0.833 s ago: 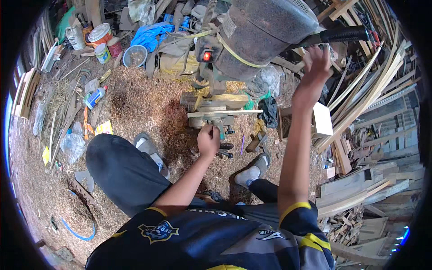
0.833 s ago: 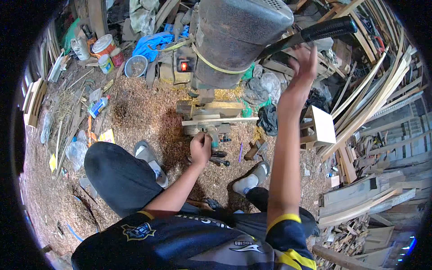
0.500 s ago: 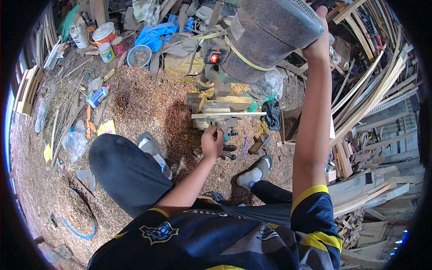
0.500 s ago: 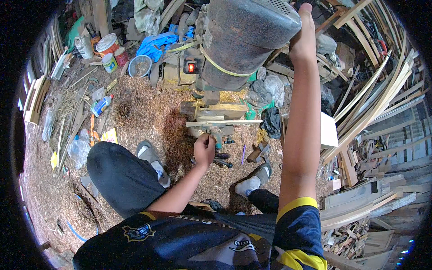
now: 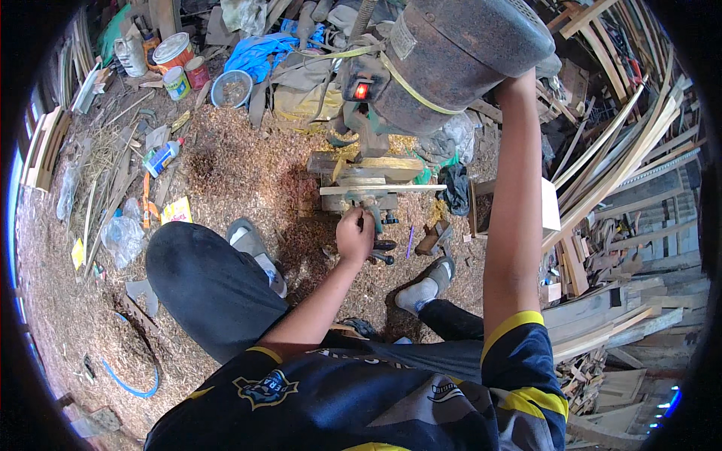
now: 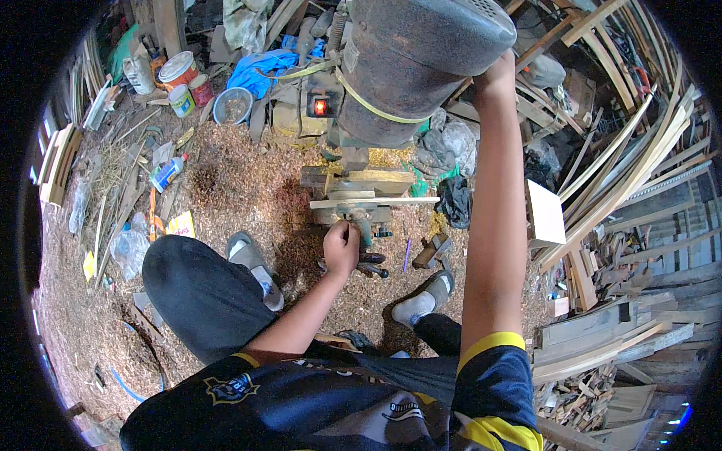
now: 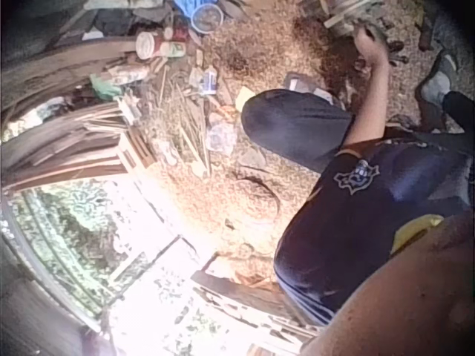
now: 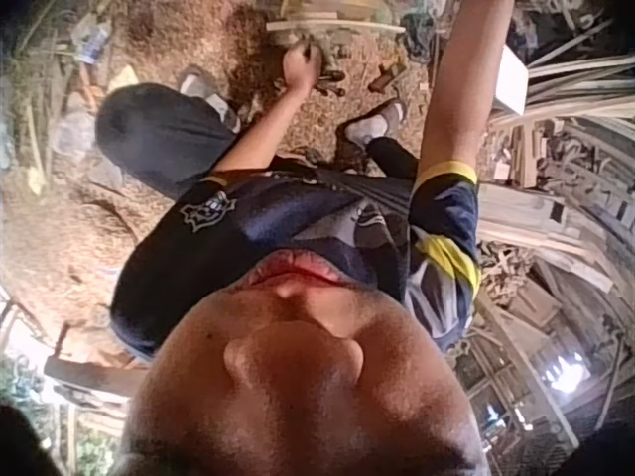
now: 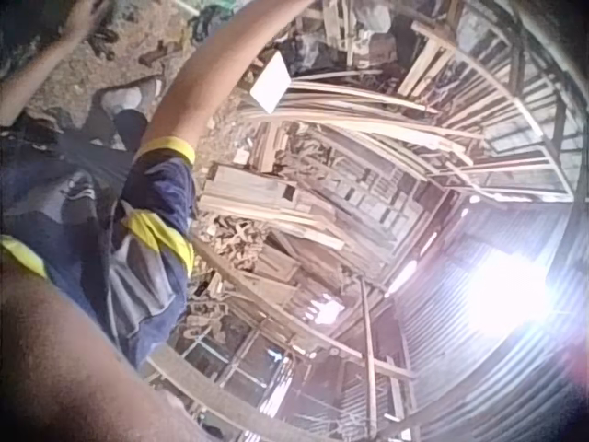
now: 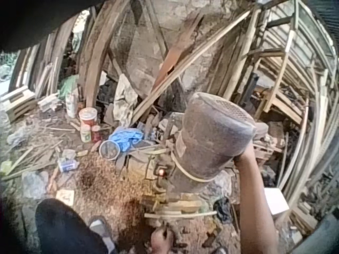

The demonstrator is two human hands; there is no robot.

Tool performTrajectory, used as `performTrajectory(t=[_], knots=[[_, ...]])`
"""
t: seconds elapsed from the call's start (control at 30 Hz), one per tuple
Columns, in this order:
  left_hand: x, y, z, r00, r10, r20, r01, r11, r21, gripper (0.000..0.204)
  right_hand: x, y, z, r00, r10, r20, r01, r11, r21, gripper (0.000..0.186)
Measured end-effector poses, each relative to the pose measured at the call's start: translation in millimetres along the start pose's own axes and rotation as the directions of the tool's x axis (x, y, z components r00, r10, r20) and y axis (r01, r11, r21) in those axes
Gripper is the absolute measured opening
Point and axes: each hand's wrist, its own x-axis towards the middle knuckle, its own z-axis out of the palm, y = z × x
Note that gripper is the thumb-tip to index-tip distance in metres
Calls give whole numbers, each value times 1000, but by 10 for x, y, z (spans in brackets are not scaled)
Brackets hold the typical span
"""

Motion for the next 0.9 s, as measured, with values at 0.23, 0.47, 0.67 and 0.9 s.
performTrajectory(t=[0.23,0.47,0.67,0.9], knots=[[-5,82,-67,998,-34,44,36,999,-31,25,84,36,191,979,7,203,-70,950,304,40],[-16,-86,-62,999,-45,23,46,999,-23,24,-1064,673,-134,949,-288,-128,251,936,-248,38],[-35,-75,15,987,-124,98,128,991,-32,21,-3729,2505,-1230,973,98,-207,-229,485,-844,25],[-9,-42,-38,991,-104,85,109,993,-56,21,-4940,2964,-1228,889,453,61,-115,352,-929,36]])
